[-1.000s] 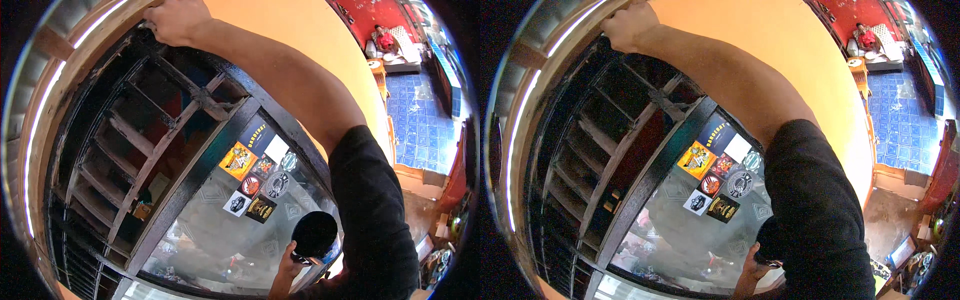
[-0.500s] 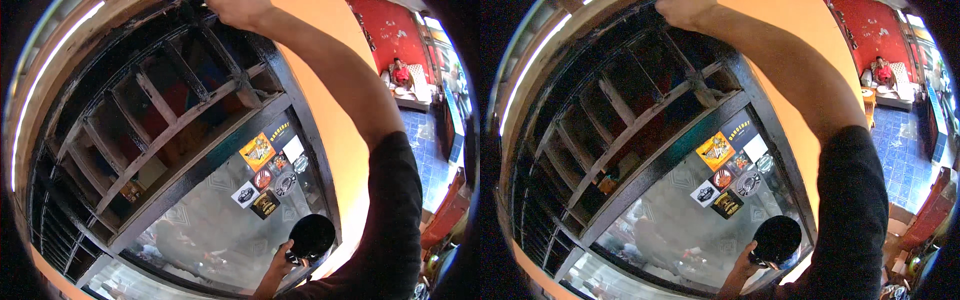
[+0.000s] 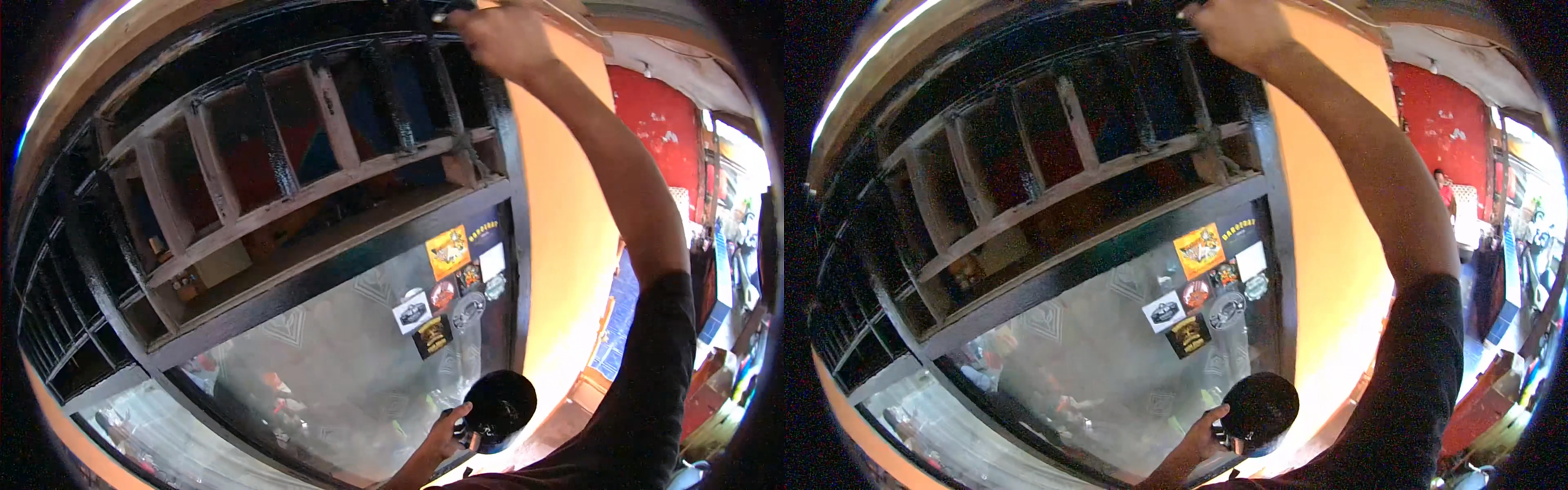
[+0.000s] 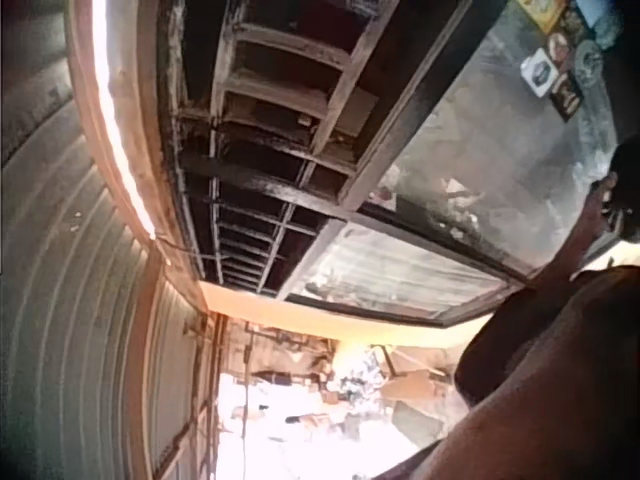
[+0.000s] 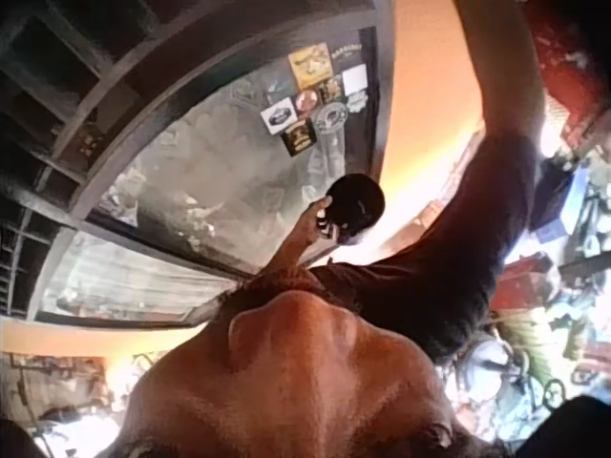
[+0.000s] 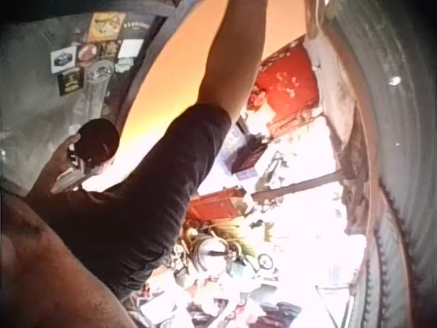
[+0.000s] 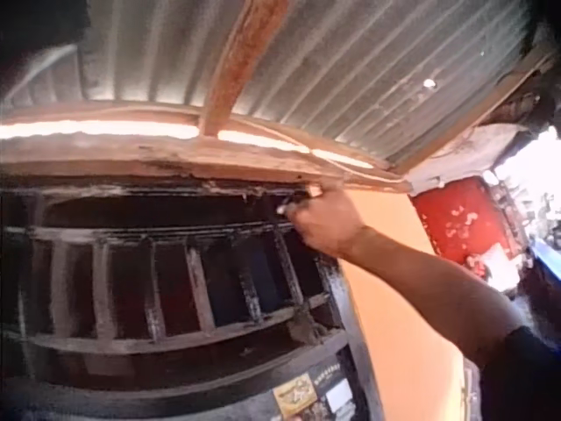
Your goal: The person uses a brush to apply black paint to the wooden frame and slats above a glass door, occasionally dipping the brush into a small container held in the other hand.
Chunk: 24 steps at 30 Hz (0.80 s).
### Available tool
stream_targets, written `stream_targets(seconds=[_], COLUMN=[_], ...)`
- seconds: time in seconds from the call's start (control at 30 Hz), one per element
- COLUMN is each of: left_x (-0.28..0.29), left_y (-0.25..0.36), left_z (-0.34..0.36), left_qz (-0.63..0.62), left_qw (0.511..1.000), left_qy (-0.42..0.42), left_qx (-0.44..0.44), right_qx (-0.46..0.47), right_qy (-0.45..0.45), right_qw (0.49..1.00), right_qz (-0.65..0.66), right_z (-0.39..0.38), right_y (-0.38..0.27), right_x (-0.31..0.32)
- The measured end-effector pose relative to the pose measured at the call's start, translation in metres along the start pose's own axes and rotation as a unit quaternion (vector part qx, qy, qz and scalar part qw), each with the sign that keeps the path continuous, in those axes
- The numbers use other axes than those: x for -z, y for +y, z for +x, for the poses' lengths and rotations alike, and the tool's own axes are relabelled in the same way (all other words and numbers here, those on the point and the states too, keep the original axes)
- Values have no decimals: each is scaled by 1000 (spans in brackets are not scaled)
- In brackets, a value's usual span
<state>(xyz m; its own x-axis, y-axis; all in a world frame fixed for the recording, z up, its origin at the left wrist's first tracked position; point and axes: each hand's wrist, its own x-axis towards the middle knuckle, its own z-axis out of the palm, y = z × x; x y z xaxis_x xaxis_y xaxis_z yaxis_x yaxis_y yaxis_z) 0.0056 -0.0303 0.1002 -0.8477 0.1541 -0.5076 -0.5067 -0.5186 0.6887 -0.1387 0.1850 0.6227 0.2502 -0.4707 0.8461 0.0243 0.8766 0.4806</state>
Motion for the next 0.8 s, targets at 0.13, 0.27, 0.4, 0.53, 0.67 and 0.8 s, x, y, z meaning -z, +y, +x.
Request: stream_targets(seconds=[0.13,0.27,0.4,0.53,0.67,0.8], left_x=[-1,7,11,14,14,21], left_y=[0,-3,-3,-7,-14,-27], left_z=[3,6,6,5,18,34], left_qz=[-52,-95,3,-93,-38,-90], left_qw=[999,992,1000,990,997,986], left_qy=[7,2,-26,-95,-70,-137], left_qx=[12,83,-5,49,-16,27], right_qx=[-14,7,31,73,41,37], right_qy=[-25,-55,-118,-77,-144,-77], right_qw=[996,997,981,985,975,990], right_qz=[-80,-58,-152,-138,-164,-111], right_z=[11,23,28,32,30,23], right_y=[1,-3,2,4,0,-10], right_x=[2,1,0,6,14,9])
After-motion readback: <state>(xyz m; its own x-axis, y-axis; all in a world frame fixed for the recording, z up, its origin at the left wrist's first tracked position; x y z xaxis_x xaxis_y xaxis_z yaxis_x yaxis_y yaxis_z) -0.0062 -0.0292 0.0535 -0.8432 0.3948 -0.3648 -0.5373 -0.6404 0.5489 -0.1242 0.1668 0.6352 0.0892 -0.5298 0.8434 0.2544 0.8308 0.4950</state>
